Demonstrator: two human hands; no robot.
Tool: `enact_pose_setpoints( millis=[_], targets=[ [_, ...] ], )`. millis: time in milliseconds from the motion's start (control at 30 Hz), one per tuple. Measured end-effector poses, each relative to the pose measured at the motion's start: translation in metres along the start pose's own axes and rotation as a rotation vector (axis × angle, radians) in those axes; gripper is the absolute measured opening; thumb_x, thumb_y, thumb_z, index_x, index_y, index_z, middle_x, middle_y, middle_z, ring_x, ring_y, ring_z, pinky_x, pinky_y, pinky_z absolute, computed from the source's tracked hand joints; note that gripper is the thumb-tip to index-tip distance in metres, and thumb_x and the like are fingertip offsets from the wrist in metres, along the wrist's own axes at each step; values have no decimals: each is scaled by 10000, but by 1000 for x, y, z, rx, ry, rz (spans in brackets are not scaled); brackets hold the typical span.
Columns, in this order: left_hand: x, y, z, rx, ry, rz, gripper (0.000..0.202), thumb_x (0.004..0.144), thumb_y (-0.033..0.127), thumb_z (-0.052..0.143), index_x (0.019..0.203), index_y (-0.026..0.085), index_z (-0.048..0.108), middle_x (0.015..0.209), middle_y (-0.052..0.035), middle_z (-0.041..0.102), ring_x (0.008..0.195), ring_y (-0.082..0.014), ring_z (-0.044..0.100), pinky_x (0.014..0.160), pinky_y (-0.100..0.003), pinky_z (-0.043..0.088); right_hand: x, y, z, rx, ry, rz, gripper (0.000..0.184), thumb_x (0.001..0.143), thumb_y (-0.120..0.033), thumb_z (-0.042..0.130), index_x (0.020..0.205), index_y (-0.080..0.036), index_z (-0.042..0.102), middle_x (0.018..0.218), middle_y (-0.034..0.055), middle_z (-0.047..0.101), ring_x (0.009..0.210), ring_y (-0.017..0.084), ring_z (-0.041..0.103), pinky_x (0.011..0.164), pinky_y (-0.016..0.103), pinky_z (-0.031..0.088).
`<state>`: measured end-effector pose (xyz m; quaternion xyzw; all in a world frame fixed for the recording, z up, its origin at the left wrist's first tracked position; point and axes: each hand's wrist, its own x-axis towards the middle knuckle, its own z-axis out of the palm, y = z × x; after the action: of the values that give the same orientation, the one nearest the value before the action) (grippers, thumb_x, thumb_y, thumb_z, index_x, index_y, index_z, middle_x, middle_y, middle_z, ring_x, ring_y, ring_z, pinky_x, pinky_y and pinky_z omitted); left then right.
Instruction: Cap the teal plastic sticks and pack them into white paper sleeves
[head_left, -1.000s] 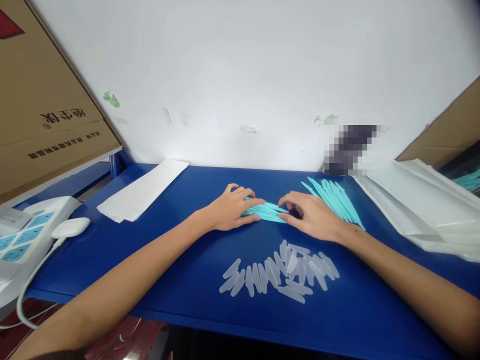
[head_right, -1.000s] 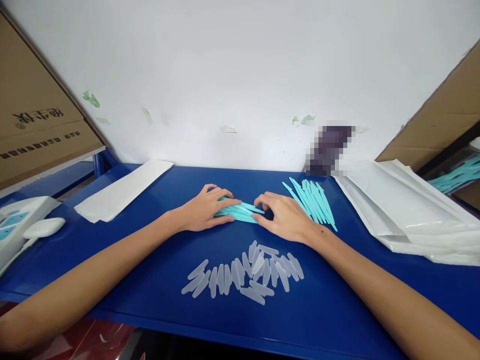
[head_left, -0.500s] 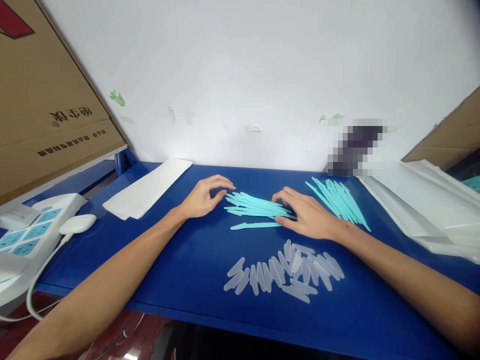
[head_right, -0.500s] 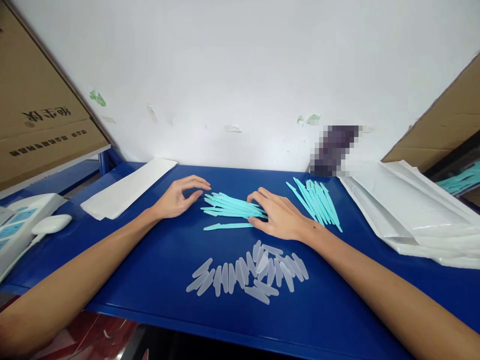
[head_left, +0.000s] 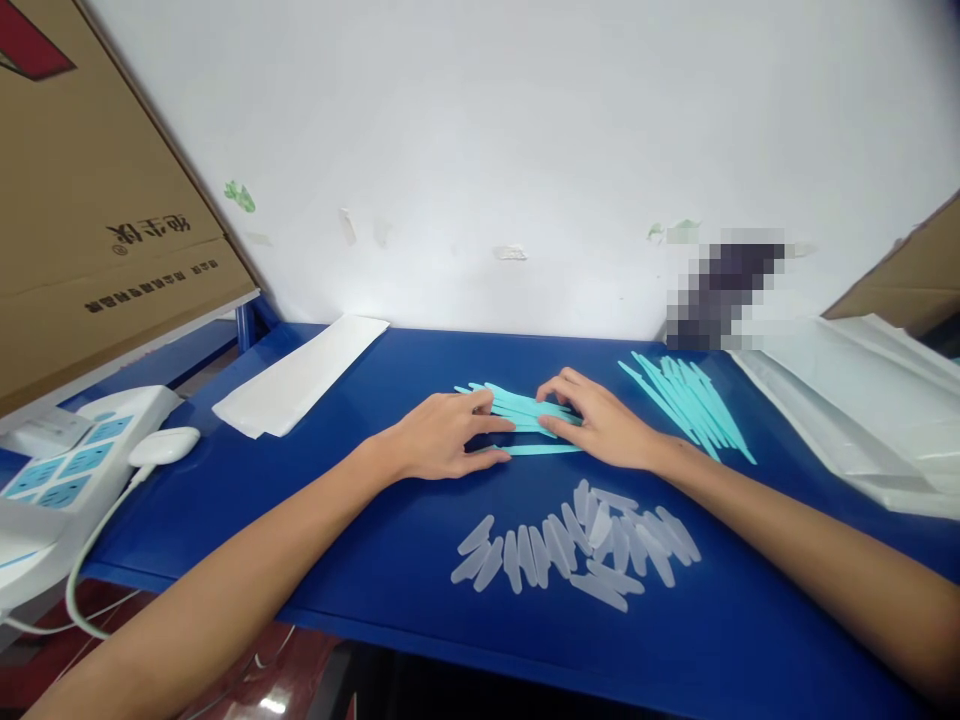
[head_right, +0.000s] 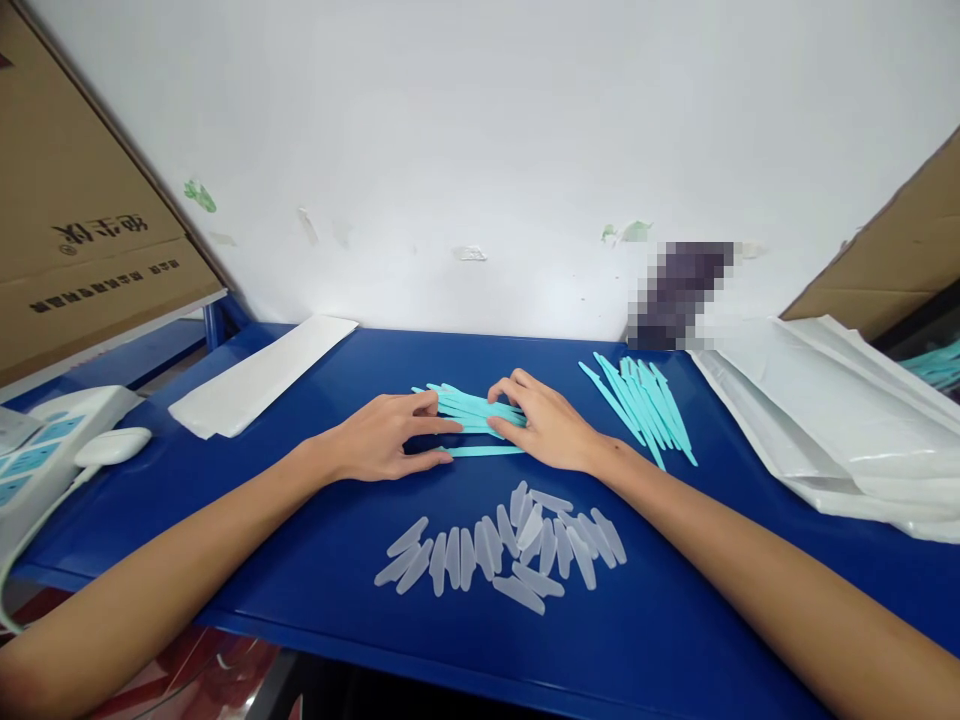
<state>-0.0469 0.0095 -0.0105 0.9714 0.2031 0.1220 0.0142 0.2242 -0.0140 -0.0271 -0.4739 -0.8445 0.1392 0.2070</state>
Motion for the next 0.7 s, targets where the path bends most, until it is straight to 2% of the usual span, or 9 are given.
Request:
enact_pose_setpoints(
  millis=[100, 200, 333, 467, 567, 700],
  targets=[
    [0, 0, 3, 66, -48, 5, 487, 1037, 524, 402, 1339, 229, 646, 971, -81, 576, 802, -192, 562, 630, -297, 399, 0, 1, 1, 16, 19, 10, 252, 971, -445, 492, 1069, -227, 575, 897, 24, 494, 763, 174, 497, 692, 316, 403],
    [0, -3, 2, 30, -67, 2, 478, 1054, 492, 380, 1363, 232, 634, 971, -80, 553, 833, -195, 541, 680, -300, 406, 1, 1, 2, 43, 46, 30, 209, 953, -416, 520, 986, -222, 590, 848, 10, 482, 720, 161, 474, 663, 307, 374],
    [-1, -5, -5, -81, -116, 8, 412, 1041, 468, 448, 1278, 251, 707, 919, -66, 529, 826, -188, 507, 706, -303, 395, 1, 1, 2, 62, 55, 58, 197, 942, -408, 538, 940, -217, 585, 831, 6, 474, 702, 154, 458, 654, 307, 360],
    [-2, -4, -12, -187, -149, -16, 312, 1004, 428, 555, 1194, 283, 756, 908, -57, 528, 836, -188, 500, 721, -308, 388, 0, 1, 2, 35, 21, 42, 215, 946, -430, 536, 1005, -224, 562, 871, 17, 486, 748, 169, 476, 686, 319, 377],
    [-2, -3, -13, -261, -134, -42, 290, 960, 430, 627, 1159, 272, 767, 917, -54, 537, 858, -192, 511, 741, -313, 404, -2, 0, 1, -8, -31, 25, 288, 935, -481, 552, 1079, -232, 542, 951, 43, 517, 797, 192, 497, 708, 337, 390],
    [-4, -7, -13, -257, -27, -125, 353, 952, 431, 607, 1175, 193, 741, 911, -55, 537, 839, -194, 516, 735, -321, 424, -3, -2, 0, -17, -52, 18, 359, 949, -557, 502, 1106, -236, 534, 1000, 65, 536, 819, 211, 514, 711, 349, 397]
  ],
)
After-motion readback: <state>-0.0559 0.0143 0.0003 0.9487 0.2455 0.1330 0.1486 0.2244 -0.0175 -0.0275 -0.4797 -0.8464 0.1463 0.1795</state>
